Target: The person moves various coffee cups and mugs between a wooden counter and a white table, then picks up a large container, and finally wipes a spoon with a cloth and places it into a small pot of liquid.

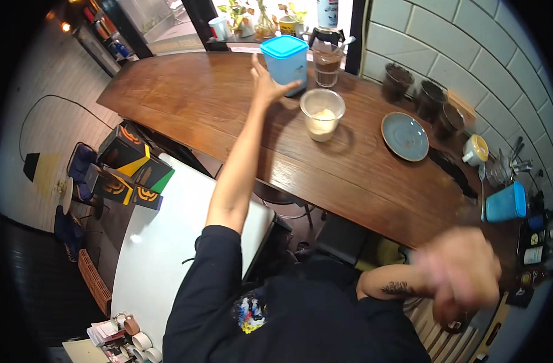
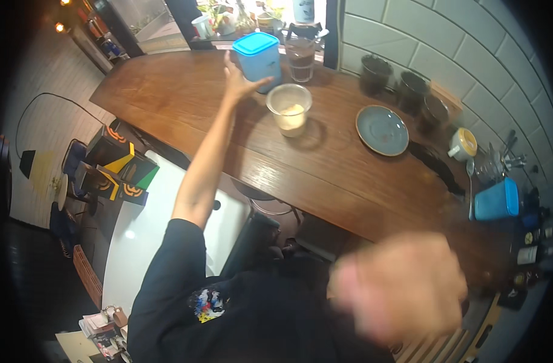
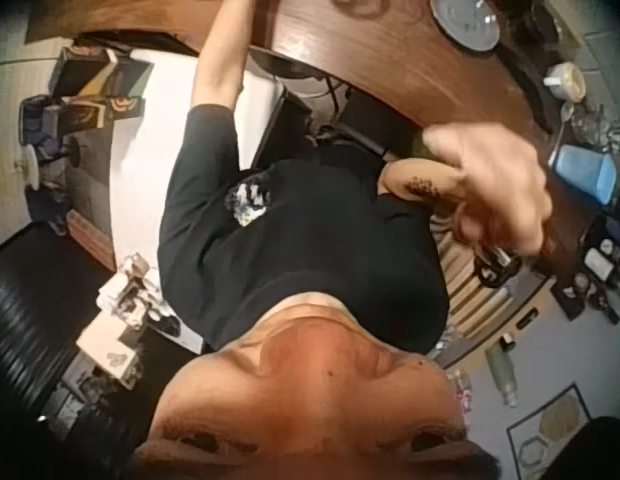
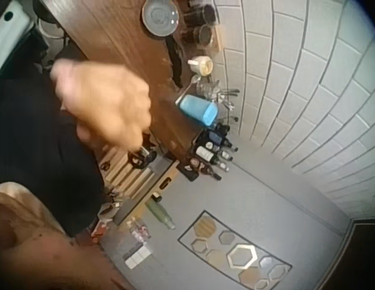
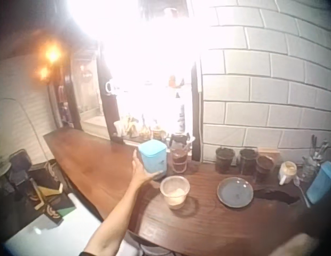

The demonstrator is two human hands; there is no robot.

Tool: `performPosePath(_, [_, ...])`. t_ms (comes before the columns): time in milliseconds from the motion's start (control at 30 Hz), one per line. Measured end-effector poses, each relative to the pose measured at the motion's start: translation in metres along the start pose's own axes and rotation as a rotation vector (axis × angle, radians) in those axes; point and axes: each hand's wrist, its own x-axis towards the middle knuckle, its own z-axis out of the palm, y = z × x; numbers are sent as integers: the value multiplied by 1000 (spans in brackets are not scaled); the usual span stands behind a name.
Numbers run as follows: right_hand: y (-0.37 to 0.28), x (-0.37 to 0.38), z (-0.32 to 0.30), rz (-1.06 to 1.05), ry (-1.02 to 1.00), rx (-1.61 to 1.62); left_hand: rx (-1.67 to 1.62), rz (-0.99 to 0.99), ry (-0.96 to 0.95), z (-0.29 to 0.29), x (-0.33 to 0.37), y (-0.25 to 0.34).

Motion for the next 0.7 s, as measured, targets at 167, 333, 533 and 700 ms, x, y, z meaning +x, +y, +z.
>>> performPosePath(167, [189, 21, 18, 631, -245, -434, 39, -245, 40, -19, -19, 2])
performPosePath(333, [368, 8, 8, 782, -152, -458, -178, -395, -145, -44, -74, 29])
performPosePath(533, [431, -1, 60, 873, -140, -311, -688, -261, -588, -55, -112, 60])
performPosePath(700, [458, -12, 80, 662, 1, -215, -876, -131, -378, -10, -105, 79])
